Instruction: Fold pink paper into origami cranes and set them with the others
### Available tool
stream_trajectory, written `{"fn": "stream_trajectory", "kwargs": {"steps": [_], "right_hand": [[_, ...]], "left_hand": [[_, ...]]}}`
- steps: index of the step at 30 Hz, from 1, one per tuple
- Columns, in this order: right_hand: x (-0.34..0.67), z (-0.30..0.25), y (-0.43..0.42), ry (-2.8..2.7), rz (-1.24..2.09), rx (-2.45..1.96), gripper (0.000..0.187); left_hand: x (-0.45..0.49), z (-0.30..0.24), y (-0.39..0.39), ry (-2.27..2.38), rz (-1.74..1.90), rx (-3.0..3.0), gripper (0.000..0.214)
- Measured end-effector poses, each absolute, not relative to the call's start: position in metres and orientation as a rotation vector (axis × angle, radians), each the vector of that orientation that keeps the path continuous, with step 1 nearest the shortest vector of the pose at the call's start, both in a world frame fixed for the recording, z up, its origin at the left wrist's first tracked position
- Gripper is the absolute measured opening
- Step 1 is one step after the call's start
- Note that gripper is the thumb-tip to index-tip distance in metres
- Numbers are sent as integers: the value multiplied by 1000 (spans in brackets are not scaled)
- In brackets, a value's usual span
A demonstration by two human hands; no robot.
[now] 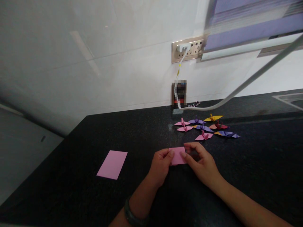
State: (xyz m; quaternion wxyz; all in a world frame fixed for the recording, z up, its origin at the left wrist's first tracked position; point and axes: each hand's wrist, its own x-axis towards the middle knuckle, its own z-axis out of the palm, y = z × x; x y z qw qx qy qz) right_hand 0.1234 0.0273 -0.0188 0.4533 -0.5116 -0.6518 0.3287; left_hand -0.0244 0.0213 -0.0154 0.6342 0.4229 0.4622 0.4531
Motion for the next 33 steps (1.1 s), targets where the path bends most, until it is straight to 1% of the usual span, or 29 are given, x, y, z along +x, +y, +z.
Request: {"fn": "stream_trajectory", "kwargs": {"steps": [2,4,9,13,17,23,29,33], "right_hand": [[123,-20,30,-1514,1032,-1279,26],[123,-21,30,-1486,1156,-1246,20],[120,-20,27,-1449,1217,-1214,17],[120,-19,25,-1443,1242,-1205,15],[121,-16,25,-1531,1084,-1175,14],[123,-15,26,-1654,867,-1113,16],[130,-17,26,-1915,602,-982,29],[137,-17,28,-2102,505,-890,34]], "left_hand": [[-24,-14,21,1049,1006,975,32],[-24,-12,21,1061,1014,963,33],[-24,-10,22,1096,1083,923,36],[-25,-12,22,1079,1111,944,27],[-26,-13,22,1018,1097,935,24],[-26,-15,22,1017,1099,883,29],[-26,-18,23,1023,1075,840,28],[-27,-18,23,1008,1033,835,28]]}}
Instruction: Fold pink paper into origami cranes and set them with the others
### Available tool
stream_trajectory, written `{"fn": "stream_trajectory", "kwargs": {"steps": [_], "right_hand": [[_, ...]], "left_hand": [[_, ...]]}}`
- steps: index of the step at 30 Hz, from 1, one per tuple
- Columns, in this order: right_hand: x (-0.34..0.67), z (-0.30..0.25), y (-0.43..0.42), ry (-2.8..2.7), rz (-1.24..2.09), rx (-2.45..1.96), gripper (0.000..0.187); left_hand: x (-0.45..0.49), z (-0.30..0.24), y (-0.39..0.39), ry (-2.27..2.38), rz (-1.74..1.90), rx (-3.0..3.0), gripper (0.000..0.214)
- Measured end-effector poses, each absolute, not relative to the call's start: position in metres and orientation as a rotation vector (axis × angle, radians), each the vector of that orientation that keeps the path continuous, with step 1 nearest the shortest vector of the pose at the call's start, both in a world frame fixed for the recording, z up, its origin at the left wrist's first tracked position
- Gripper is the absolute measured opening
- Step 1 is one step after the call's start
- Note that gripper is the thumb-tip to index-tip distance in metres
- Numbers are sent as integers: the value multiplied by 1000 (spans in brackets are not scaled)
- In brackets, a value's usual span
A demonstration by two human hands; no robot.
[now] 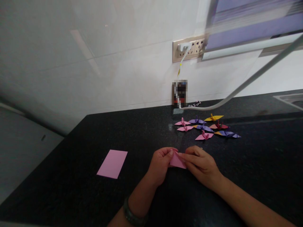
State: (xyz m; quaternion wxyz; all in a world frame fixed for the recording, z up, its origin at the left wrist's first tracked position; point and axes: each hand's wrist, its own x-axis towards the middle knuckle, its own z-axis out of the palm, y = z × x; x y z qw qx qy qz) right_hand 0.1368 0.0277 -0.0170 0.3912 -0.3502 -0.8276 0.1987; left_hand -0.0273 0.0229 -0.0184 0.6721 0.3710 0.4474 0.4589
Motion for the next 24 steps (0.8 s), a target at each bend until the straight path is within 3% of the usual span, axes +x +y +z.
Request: {"fn": "stream_trajectory", "kwargs": {"steps": [24], "right_hand": [[144,-5,36,-2411,461,-801,26]], "left_hand": [[-26,-13,23,948,1014,707,21]]}}
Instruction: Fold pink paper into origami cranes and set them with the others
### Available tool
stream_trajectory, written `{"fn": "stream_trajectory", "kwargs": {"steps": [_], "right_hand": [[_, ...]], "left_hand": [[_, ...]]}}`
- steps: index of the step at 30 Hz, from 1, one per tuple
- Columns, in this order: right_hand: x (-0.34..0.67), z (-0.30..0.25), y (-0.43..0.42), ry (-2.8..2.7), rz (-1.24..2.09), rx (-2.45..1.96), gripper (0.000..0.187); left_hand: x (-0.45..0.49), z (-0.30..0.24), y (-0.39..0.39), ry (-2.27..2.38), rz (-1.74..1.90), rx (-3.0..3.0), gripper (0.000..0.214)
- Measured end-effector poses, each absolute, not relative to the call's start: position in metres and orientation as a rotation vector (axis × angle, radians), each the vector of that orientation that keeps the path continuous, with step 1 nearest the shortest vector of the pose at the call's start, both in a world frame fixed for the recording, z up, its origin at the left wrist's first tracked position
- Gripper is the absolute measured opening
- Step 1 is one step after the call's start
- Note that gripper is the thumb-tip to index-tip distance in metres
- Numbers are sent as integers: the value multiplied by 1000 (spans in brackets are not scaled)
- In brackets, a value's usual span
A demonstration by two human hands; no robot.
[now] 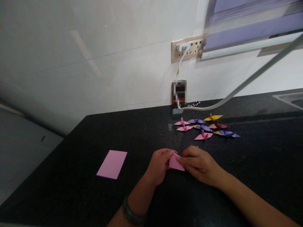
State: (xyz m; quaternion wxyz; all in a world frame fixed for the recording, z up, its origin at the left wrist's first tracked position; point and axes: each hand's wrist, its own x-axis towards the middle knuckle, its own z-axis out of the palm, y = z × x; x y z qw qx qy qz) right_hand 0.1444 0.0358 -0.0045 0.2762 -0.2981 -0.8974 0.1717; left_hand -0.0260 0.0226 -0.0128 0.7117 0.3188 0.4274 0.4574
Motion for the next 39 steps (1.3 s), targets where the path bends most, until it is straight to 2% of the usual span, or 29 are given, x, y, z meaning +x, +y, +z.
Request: {"fn": "stream_trajectory", "kwargs": {"steps": [6,10,13,27,39], "right_hand": [[139,-3,32,-2262,662,-849,18],[134,-5,30,-1965,846,-1137,15],[131,-7,30,-1939,939,-1222,18],[130,-11,30,-1994,928,-1182,14],[129,-8,30,-1888,1089,-1128,18]], "left_hand": [[-25,-18,23,1058,1084,880,22],[-26,-16,24,1098,1107,922,23],[-26,-12,23,1060,1120,950,20],[-23,-11,22,1071,1147,992,18],[-23,-8,20,1065,1151,931,18]]}}
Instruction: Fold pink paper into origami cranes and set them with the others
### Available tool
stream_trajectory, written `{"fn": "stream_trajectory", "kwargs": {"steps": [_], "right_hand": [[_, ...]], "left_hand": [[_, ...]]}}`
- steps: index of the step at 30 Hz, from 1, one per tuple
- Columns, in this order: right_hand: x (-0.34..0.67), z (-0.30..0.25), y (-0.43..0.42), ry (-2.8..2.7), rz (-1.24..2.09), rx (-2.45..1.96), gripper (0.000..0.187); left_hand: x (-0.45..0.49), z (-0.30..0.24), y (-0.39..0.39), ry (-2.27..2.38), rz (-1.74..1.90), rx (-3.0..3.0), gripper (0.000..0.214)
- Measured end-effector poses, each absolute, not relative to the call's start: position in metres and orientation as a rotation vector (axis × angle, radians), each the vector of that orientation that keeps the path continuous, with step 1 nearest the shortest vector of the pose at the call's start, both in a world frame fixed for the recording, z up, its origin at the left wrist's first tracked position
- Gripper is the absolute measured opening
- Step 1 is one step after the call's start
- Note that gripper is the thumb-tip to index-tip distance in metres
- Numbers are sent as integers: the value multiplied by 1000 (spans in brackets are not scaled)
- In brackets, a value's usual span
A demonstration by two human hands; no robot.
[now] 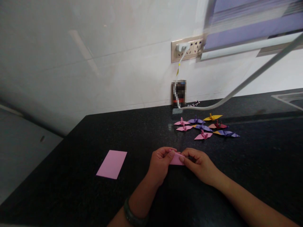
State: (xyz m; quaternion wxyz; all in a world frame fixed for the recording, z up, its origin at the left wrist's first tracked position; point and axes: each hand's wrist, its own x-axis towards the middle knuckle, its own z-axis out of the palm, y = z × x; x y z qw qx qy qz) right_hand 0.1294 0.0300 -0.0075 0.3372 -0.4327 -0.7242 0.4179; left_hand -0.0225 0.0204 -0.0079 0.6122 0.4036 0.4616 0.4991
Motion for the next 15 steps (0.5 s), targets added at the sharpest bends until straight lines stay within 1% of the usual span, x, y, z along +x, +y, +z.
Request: {"fn": "stream_trajectory", "kwargs": {"steps": [7,12,15], "right_hand": [[128,-6,29,-1899,1085,-1138,20],[126,-6,28,-1921,1061,-1134,20],[126,-8,27,-1935,1061,-1141,19]], "left_hand": [[-21,-6,19,1022,1133,895,24],[-21,-9,17,1111,1159,985,15],[-21,-11,18,1127,1190,994,14]]}}
